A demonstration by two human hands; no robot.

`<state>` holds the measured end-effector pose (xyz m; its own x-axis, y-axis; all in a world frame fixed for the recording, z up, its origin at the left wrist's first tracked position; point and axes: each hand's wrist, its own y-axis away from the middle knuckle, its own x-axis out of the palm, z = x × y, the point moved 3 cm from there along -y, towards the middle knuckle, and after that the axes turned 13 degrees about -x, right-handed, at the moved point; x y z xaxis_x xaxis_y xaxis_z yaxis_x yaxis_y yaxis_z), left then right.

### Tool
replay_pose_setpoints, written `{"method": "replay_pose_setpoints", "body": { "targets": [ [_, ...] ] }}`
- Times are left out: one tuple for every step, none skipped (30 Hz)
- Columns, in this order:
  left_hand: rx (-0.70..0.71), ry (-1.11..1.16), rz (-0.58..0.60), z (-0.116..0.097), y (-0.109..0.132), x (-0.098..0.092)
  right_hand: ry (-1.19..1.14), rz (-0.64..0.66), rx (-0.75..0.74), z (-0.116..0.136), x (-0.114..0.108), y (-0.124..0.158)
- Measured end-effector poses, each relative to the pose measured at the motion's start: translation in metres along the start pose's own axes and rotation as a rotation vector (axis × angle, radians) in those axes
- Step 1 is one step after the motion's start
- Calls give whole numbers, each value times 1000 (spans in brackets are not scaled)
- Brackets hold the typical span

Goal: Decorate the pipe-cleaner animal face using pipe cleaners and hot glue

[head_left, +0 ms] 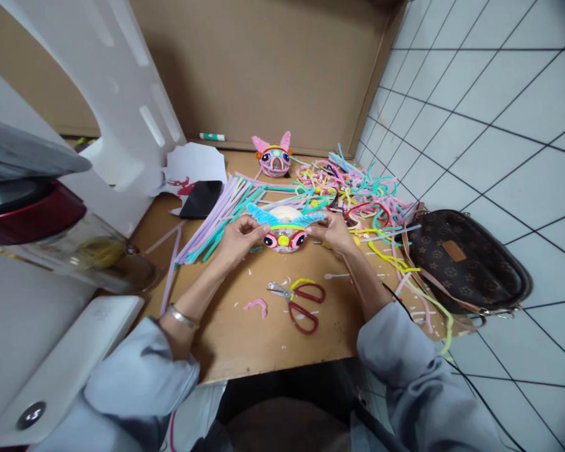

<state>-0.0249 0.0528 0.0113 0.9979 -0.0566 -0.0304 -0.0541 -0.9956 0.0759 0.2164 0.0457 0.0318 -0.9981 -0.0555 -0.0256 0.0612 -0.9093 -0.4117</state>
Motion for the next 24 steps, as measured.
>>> {"method": "replay_pose_setpoints", "body": {
  "targets": [
    [-2,2,2,0,0,0,-2,-7,5,-1,0,0],
    [-4,3,3,0,0,0,-6,-14,16,-2,0,0],
    [-6,5,2,0,0,0,-12,-21,29,-3,-1,0],
    [-8,8,1,0,0,1,-18,-29,42,-4,-1,1],
    [-10,12,-2,0,0,1,-24,-37,50,-5,-1,1],
    [-12,18,-4,0,0,1,-29,-43,54,-6,-1,1],
    [-15,24,-6,1,0,1,-34,-48,56,-6,-1,1],
    [-16,29,-7,1,0,1,-38,-51,57,-6,-1,2],
    [-17,32,-8,1,0,1,-41,-52,59,-7,-1,2],
    [-16,33,-7,1,0,1,-46,-52,61,-7,-1,2],
    [-14,31,-5,1,0,1,-51,-53,64,-7,-1,2],
    [-11,28,-3,0,0,1,-57,-56,67,-7,0,2],
    [-8,24,0,0,0,1,-64,-60,71,-8,0,3],
    [-5,21,1,0,0,1,-70,-65,73,-8,0,3],
    [-1,19,2,-1,0,1,-73,-69,76,-9,0,3],
    [2,16,3,-1,1,1,-72,-72,76,-9,0,3],
    [6,14,4,-2,1,1,-68,-72,74,-10,-1,3],
    [11,13,4,-2,2,2,-60,-70,69,-10,-1,3],
    [16,11,4,-3,2,2,-52,-65,64,-11,-1,3],
    [21,8,6,-3,2,2,-45,-59,59,-11,-1,3],
    [25,5,7,-3,2,2,-43,-56,57,-11,-1,3],
    [30,3,4,-2,1,3,-44,-56,58,-11,-1,3],
    [35,2,-2,-1,0,3,-49,-59,62,-11,-1,4],
    [40,2,-11,0,-1,2,-54,-62,66,-11,-1,4]
  ]
}}
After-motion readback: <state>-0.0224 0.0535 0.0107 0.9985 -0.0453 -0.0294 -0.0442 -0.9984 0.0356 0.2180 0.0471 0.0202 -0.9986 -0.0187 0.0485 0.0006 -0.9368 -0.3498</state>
